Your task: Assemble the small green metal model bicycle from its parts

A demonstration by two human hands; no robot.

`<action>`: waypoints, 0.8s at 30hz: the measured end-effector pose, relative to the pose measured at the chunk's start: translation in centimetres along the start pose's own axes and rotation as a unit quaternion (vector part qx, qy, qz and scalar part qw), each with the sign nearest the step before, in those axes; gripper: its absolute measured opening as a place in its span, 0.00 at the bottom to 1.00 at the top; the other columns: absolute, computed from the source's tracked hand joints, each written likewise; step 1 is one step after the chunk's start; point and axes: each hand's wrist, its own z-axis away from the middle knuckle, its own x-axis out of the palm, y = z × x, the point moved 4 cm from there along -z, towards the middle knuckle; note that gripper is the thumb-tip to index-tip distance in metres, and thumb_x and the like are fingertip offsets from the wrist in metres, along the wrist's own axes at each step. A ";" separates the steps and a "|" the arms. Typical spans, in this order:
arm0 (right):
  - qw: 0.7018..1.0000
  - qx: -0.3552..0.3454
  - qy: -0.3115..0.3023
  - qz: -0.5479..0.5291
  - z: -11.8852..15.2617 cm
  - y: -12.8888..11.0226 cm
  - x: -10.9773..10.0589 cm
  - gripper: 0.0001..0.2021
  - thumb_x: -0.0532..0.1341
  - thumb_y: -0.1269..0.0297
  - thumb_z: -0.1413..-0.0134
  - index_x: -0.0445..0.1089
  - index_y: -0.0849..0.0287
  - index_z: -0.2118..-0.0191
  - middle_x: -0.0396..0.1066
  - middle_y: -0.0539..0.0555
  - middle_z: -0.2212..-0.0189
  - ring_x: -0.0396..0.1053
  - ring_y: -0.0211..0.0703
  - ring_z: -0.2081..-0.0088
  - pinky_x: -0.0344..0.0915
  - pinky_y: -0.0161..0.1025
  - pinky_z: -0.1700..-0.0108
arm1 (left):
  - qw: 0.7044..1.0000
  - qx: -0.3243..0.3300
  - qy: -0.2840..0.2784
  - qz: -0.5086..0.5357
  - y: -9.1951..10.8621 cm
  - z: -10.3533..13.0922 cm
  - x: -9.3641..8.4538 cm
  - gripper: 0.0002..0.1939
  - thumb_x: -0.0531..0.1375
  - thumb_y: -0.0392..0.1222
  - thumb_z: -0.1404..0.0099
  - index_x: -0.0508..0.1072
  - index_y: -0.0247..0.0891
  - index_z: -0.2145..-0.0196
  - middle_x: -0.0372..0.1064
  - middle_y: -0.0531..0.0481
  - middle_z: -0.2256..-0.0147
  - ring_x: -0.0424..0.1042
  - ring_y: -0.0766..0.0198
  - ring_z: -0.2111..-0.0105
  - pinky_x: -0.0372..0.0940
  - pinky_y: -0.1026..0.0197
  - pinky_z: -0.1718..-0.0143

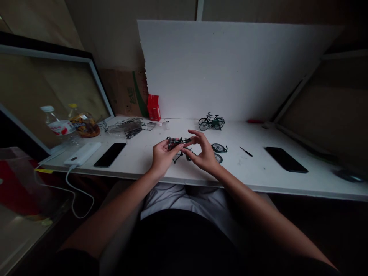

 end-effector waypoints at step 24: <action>0.994 0.074 -0.061 -0.042 -1.2 2.2 -1.1 0.15 0.69 0.48 0.39 0.84 0.55 0.60 0.80 0.57 0.61 0.77 0.49 0.57 0.71 0.44 0.56 | 0.991 -0.073 -0.076 -0.082 0.1 0.5 0.4 0.23 0.79 0.50 0.52 0.84 0.33 0.63 0.83 0.42 0.62 0.81 0.52 0.61 0.74 0.53 0.56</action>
